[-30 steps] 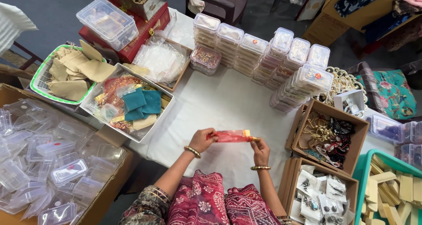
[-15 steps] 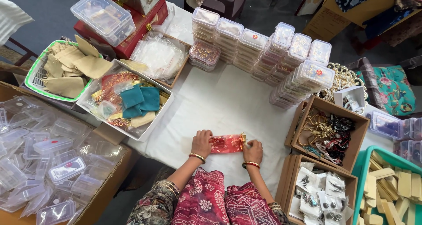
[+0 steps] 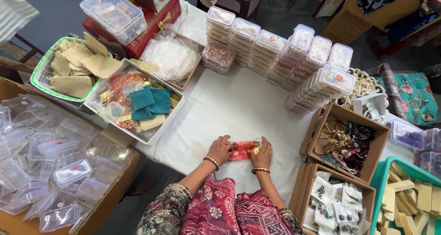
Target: The person sits at a table and packs various jewelry items, including earrings and necklaces, into small plastic bags and containers. They use decorative paper to wrap some items before placing them into clear plastic boxes and stacking them on the table.
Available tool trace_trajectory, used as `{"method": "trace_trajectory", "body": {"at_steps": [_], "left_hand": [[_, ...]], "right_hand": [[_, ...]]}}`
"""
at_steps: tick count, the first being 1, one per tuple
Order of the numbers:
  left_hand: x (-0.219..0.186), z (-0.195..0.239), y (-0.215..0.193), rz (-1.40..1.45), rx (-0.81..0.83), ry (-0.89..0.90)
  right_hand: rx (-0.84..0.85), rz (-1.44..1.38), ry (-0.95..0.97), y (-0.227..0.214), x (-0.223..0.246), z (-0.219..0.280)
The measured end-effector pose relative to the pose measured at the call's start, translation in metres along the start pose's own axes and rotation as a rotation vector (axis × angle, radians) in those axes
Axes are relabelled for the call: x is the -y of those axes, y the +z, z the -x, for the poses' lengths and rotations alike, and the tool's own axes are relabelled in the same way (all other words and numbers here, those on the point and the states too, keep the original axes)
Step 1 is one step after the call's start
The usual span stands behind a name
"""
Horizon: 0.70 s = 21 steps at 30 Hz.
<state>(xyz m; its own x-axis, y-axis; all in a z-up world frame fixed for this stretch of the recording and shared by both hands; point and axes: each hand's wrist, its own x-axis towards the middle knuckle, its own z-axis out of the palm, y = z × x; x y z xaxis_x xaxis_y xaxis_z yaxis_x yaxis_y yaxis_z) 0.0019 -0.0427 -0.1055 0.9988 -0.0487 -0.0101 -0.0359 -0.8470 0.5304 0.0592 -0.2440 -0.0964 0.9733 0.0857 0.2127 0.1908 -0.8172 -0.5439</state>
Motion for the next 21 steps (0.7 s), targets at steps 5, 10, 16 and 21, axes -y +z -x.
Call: {"method": "trace_trajectory", "body": {"at_steps": [5, 10, 16, 21], "left_hand": [[0.004, -0.010, -0.003, 0.159, 0.159, -0.068], [0.011, -0.009, 0.016, 0.354, 0.280, -0.140], [0.013, -0.017, 0.053, 0.494, 0.022, -0.368], [0.029, -0.024, 0.090, 0.850, -0.224, -0.570]], "right_hand": [[0.334, -0.059, 0.368, 0.006, -0.013, -0.023], [0.237, 0.055, 0.191, 0.014, -0.022, -0.021], [0.217, -0.090, -0.030, -0.014, 0.041, 0.008], [0.095, -0.071, -0.432, -0.012, 0.054, 0.034]]}}
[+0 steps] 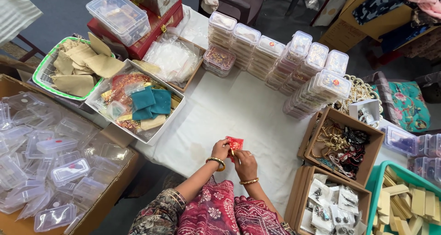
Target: The person sits at a table and packs various jewelry items, including earrings and necklaces, into small plastic bags and containers. They use decorative paper to wrap some items before placing them into clear plastic boxes and stacking them on the table.
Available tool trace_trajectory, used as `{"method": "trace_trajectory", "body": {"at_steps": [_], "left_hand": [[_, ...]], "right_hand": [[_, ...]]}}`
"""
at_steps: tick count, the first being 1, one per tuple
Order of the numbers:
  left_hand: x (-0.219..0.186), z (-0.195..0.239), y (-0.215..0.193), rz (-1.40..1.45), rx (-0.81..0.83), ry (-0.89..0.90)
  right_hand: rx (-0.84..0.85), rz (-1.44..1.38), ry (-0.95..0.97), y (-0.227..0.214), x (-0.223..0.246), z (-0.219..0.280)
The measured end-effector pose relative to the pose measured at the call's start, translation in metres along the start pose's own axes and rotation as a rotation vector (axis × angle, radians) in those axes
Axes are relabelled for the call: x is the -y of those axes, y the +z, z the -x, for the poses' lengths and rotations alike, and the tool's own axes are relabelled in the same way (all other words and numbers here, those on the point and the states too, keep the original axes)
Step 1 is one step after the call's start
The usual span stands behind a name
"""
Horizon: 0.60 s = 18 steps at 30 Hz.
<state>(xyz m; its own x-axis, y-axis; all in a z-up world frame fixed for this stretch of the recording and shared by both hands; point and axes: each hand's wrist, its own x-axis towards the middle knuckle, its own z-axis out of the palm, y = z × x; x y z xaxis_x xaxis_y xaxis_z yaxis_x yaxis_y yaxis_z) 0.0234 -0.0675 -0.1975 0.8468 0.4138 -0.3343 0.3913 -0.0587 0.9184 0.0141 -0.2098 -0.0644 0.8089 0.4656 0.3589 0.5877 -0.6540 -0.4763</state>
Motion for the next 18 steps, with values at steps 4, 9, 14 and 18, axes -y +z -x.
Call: {"method": "trace_trajectory", "body": {"at_steps": [4, 9, 14, 18], "left_hand": [[-0.023, 0.007, -0.009, 0.345, 0.033, -0.205], [-0.076, 0.031, -0.031, 0.571, 0.198, -0.409], [-0.079, 0.032, -0.048, 0.348, 0.114, 0.044], [-0.110, 0.054, -0.065, 0.617, 0.378, -0.067]], "right_hand": [[-0.007, -0.073, -0.070, -0.023, 0.021, -0.011], [-0.026, -0.065, -0.057, -0.003, -0.018, -0.005], [0.034, -0.643, 0.507, 0.024, -0.087, -0.003], [0.167, -1.295, 0.822, 0.001, -0.068, -0.015]]}}
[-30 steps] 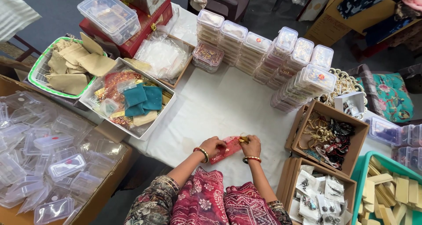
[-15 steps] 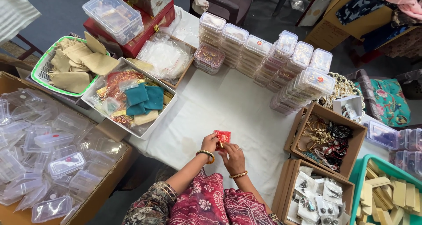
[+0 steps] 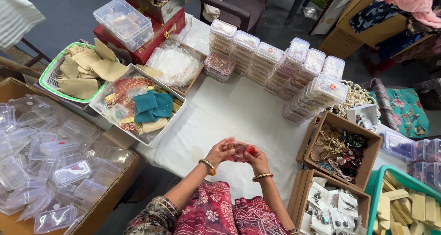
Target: The person sits at a table and packs various jewelry items, including earrings and necklaces, into small plastic bags and containers. They use decorative paper to wrap some items before placing them into clear plastic boxes and stacking them on the table.
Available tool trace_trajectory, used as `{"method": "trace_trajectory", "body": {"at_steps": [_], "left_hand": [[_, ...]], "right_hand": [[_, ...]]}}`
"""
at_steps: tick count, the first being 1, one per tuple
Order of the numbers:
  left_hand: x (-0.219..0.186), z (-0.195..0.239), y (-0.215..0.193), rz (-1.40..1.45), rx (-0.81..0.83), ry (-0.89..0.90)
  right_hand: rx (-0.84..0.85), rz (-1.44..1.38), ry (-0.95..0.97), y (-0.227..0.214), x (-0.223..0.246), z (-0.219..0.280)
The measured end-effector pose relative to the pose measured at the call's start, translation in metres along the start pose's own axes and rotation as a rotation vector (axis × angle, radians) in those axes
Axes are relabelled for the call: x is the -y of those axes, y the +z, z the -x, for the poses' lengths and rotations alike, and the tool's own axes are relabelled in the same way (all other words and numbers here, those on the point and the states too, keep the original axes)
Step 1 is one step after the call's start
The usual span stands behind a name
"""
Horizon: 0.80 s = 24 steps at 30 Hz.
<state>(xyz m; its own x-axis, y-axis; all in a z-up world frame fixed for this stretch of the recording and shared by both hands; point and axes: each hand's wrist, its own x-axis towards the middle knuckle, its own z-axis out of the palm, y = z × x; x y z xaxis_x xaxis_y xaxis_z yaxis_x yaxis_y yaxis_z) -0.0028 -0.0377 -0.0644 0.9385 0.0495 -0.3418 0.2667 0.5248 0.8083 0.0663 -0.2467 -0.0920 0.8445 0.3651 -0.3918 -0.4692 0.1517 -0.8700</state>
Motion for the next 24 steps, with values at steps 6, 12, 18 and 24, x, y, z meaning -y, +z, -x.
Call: {"method": "trace_trajectory", "body": {"at_steps": [6, 12, 18, 24], "left_hand": [[0.014, -0.005, 0.012, 0.197, -0.123, -0.010], [0.006, 0.008, 0.026, 0.193, -0.132, 0.008], [0.009, 0.009, 0.023, 0.237, -0.051, -0.058], [-0.006, 0.021, 0.027, 0.284, 0.054, -0.074]], "right_hand": [[-0.289, 0.389, -0.369, 0.029, 0.017, 0.022], [-0.273, 0.151, -0.268, 0.040, 0.021, 0.036], [-0.237, 0.232, -0.298, 0.027, 0.009, 0.026], [-0.100, 0.240, -0.292, -0.012, -0.027, 0.006]]}}
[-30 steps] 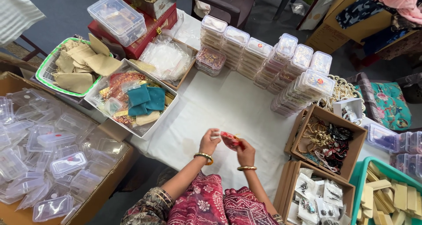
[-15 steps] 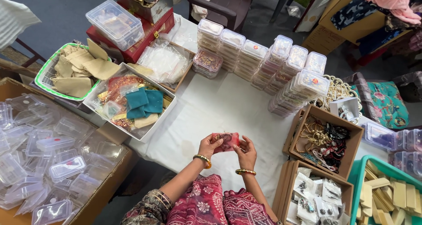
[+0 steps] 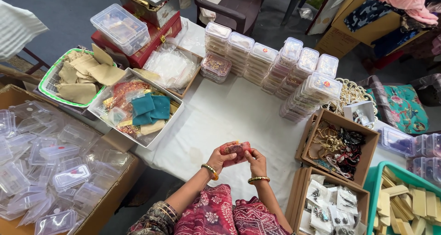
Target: The person sits at a table and packs various jewelry items, including earrings and necklaces, into small plastic bags and containers. They use decorative paper to wrap some items before placing them into clear plastic boxes and stacking them on the table.
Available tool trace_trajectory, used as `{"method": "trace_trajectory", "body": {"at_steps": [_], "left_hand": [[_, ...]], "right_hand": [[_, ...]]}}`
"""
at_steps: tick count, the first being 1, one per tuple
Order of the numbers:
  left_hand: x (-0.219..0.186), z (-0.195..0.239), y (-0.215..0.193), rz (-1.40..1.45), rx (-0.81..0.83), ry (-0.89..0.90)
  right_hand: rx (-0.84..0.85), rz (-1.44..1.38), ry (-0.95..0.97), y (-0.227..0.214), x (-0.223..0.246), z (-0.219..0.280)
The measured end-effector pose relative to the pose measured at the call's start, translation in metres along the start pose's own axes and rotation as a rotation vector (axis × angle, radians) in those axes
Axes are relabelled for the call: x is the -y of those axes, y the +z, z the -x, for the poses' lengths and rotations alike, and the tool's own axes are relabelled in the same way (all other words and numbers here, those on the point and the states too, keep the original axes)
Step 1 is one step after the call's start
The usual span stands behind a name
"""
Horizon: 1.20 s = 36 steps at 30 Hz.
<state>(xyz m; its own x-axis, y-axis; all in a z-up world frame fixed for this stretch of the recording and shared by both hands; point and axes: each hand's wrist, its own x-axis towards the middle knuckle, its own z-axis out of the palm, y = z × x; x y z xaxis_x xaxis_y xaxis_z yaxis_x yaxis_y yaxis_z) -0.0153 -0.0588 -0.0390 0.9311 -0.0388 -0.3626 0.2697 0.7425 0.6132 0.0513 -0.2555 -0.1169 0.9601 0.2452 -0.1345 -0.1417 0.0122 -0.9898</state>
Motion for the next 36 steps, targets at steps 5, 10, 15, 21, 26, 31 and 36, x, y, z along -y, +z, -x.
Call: {"method": "trace_trajectory", "body": {"at_steps": [5, 10, 15, 21, 26, 31, 36], "left_hand": [[-0.005, 0.007, 0.007, 0.023, 0.085, -0.009], [-0.002, 0.007, -0.003, 0.094, 0.150, 0.004], [-0.025, 0.023, -0.004, 0.037, 0.181, -0.157], [-0.026, 0.021, -0.036, 0.101, 0.282, -0.201], [-0.044, 0.025, -0.042, 0.089, 0.200, -0.164], [-0.038, 0.002, -0.081, -0.175, -0.047, 0.060], [-0.066, 0.012, -0.085, -0.702, -0.303, 0.309]], "right_hand": [[-0.012, -0.052, 0.181, 0.003, 0.027, 0.001], [0.071, -0.079, 0.270, 0.002, 0.038, -0.004], [0.283, -0.169, 0.477, 0.009, 0.072, -0.003], [0.449, -0.128, 0.571, 0.015, 0.035, -0.021], [0.603, -0.075, 0.575, 0.041, 0.034, -0.025], [0.566, -0.048, 0.582, 0.074, 0.030, -0.033], [0.407, -0.005, 0.639, 0.091, 0.011, -0.047]]}}
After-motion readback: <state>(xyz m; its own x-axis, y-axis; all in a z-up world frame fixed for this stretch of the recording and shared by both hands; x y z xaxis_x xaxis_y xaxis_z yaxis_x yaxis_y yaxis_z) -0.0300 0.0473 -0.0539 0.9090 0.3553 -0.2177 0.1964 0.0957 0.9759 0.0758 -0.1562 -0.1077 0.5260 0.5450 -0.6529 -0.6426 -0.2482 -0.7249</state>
